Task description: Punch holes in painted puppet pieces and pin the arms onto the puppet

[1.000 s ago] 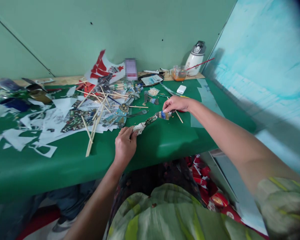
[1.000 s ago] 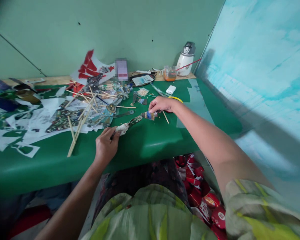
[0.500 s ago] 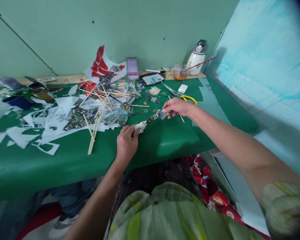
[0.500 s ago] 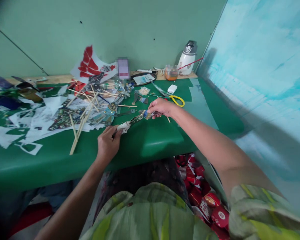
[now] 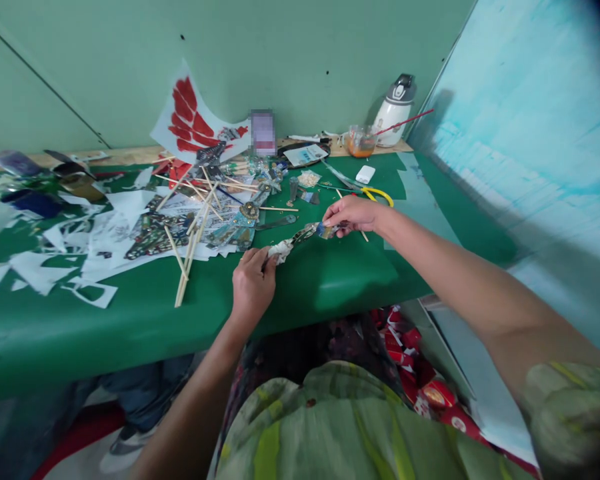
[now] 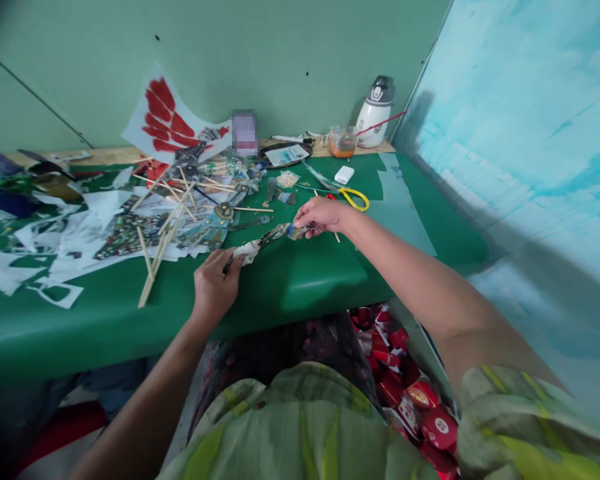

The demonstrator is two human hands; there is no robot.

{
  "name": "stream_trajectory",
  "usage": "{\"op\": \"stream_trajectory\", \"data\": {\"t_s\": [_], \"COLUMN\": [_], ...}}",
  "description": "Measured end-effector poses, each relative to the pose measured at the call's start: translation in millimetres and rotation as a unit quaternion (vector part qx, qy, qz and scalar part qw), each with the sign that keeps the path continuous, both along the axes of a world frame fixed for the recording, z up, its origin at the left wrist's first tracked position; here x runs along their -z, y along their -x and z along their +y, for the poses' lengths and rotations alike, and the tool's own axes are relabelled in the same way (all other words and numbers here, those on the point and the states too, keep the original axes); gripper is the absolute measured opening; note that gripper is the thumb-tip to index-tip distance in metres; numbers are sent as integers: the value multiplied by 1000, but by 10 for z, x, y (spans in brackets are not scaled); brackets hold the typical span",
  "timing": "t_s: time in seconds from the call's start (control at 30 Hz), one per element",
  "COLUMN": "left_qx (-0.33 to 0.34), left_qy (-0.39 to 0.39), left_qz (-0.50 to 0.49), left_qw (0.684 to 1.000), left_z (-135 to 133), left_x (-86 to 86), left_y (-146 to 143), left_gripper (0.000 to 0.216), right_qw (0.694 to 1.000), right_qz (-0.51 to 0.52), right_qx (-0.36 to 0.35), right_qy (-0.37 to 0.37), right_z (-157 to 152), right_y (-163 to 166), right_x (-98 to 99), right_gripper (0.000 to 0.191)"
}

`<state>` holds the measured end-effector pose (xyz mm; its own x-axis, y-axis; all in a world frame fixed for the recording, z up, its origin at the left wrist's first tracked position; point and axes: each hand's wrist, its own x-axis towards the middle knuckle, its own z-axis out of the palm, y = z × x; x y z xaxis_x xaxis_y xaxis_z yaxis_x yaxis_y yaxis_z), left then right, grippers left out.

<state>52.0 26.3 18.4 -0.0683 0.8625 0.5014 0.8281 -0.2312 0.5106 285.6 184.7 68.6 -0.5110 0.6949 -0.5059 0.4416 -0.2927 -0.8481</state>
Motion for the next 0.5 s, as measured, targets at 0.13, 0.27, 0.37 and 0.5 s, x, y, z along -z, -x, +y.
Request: {"op": "stream_trajectory", "data": {"t_s": [0.13,0.27,0.37,0.5], "left_qx": [0,3,3,2], "left_qy": [0,-1,-1,0], "left_qz": [1,7,9,10], "left_qw": [1000,1000,1000,1000], "left_z": [4,4,0,-3], "left_x": [12,10,4,0], "left_y": [4,7,6,4], "left_gripper": [23,22,23,22], "right_qw": [999,998,995,987], "right_qz": [-6,-21,-38,-68], "right_qx": [-33,-48,-62,-88], "right_qy": [7,-31,-66,-115], "right_z": [-5,35,86,134], "right_y": [-26,-33,-19,27], "right_x": [17,25,-3,-62], "right_gripper": [15,18,18,15]}}
